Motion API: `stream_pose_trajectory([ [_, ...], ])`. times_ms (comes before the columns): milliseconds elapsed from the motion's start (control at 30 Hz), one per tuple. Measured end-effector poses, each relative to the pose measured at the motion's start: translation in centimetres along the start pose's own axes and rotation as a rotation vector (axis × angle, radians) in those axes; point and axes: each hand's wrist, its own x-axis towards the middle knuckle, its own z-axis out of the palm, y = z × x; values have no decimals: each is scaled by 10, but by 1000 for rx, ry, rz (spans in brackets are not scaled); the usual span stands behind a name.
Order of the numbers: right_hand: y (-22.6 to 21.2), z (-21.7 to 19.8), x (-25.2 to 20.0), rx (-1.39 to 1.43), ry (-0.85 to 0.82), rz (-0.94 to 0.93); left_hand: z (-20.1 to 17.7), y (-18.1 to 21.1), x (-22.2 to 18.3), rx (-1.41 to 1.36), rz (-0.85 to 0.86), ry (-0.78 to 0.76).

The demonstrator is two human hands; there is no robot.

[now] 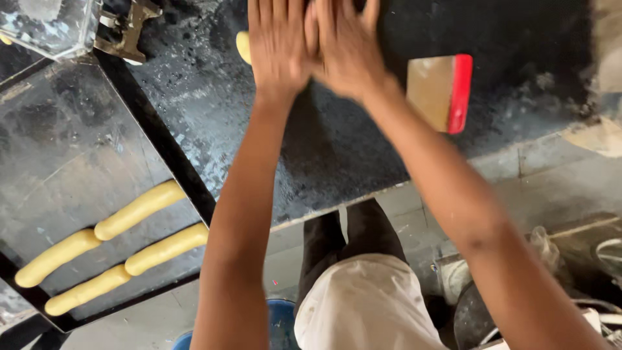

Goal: The person takes portions of dough from a pile, rolls them into long cylinders by hand on a floured surface, and places them onto a metal tray.

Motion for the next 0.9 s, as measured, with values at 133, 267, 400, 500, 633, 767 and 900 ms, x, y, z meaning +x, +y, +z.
stream_pose_trajectory([
  [133, -33, 14, -100, -33, 166, -83, 35, 34, -104, 31, 70, 330],
  [267, -30, 24, -97, 34, 160, -68, 56, 38, -102, 188, 18, 352],
  [400, 3, -5, 6, -58, 251, -163, 32, -2, 6, 246, 74, 348],
  [500, 3, -20, 23, 26, 157, -99, 20, -13, 26, 112, 56, 368],
  [633, -25, -30, -62, 75, 250, -217, 9, 17, -65, 57, 156, 396],
  [767, -30, 3, -107, 289, 426, -305, 27, 22, -109, 26, 175, 474],
  [900, 10, 27, -20, 14, 526, -585, 56, -21, -24, -189, 610, 285],
])
